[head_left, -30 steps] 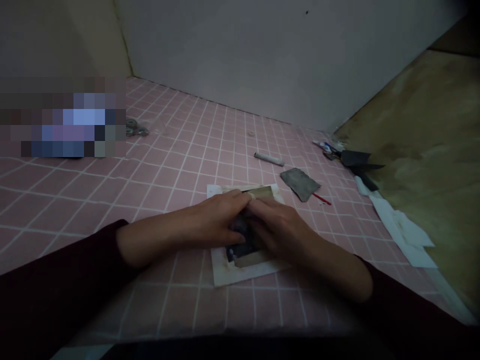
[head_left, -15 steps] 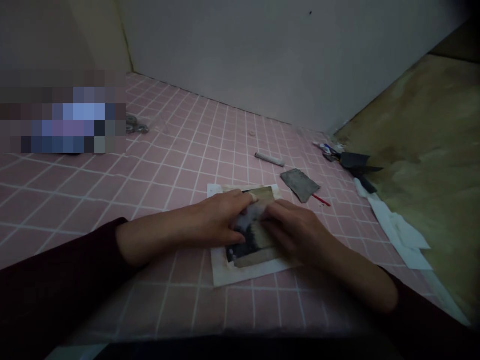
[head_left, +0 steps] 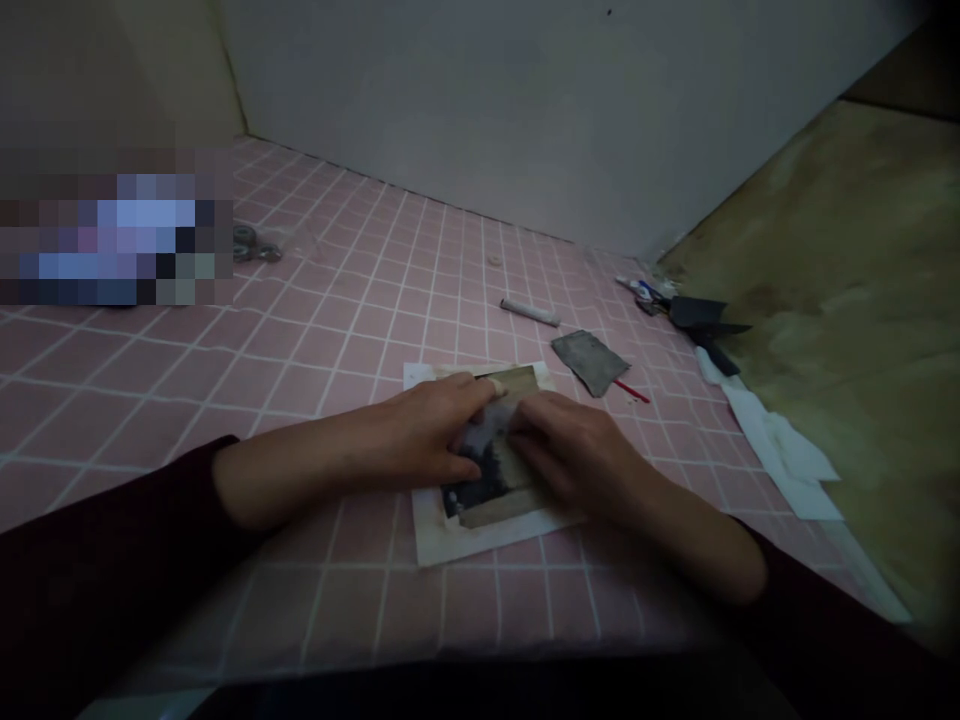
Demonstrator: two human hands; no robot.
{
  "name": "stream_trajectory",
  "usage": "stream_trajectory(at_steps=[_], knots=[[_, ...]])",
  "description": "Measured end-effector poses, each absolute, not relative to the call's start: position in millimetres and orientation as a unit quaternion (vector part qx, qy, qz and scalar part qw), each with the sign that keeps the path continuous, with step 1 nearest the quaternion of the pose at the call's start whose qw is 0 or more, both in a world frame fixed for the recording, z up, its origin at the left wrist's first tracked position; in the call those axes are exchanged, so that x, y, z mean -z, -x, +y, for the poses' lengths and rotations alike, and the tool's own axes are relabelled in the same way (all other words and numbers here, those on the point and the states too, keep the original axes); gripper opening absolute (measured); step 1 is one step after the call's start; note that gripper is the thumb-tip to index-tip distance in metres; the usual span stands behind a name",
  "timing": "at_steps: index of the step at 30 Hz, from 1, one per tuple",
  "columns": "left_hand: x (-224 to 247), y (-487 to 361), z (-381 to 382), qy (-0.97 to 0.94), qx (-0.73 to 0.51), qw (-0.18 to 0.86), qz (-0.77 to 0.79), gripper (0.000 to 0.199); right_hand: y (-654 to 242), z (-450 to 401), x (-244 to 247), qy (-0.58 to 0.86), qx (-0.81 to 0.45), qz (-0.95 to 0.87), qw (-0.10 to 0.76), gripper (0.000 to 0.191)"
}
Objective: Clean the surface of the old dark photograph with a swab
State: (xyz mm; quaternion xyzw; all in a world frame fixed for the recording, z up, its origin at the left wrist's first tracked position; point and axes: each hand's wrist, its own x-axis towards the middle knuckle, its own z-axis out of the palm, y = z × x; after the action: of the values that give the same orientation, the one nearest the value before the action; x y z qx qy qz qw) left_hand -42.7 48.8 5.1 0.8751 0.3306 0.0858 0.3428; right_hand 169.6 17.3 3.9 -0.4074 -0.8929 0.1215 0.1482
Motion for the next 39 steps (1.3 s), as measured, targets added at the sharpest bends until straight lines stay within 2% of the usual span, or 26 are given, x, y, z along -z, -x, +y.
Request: stream_trajectory(at_steps=[5, 9, 15, 21, 27, 32, 39], knots=[[-5.5, 42.9, 48.6, -0.873, -0.102, 0.339, 0.337, 0.033, -161.2, 21.1, 0.0, 0.359, -0.147, -0.904, 0.177, 0.015], [-5.7, 43.1, 49.0, -0.874, -0.082, 0.349, 0.328, 0.032, -172.0, 16.8, -2.5, 0.416, -0.122, -0.889, 0.148, 0.013], [-6.0, 43.1, 48.7, -0.874, -0.097, 0.336, 0.337, 0.031, -159.4, 17.3, -6.3, 0.366, -0.142, -0.907, 0.153, 0.015], [-7.6, 43.4, 48.7, -0.873, -0.079, 0.355, 0.325, 0.031, -169.4, 17.1, -8.3, 0.424, -0.113, -0.891, 0.114, 0.009], [-7.9, 43.4, 48.4, -0.871, -0.095, 0.344, 0.338, 0.031, -160.7, 19.9, -4.0, 0.37, -0.141, -0.905, 0.155, 0.017], [-10.0, 42.2, 48.5, -0.871, -0.076, 0.352, 0.335, 0.031, -169.8, 16.7, -5.4, 0.411, -0.115, -0.893, 0.144, 0.013], [-5.7, 44.2, 49.8, -0.866, -0.098, 0.35, 0.345, 0.027, -165.6, 19.7, -2.9, 0.384, -0.111, -0.904, 0.15, 0.008]])
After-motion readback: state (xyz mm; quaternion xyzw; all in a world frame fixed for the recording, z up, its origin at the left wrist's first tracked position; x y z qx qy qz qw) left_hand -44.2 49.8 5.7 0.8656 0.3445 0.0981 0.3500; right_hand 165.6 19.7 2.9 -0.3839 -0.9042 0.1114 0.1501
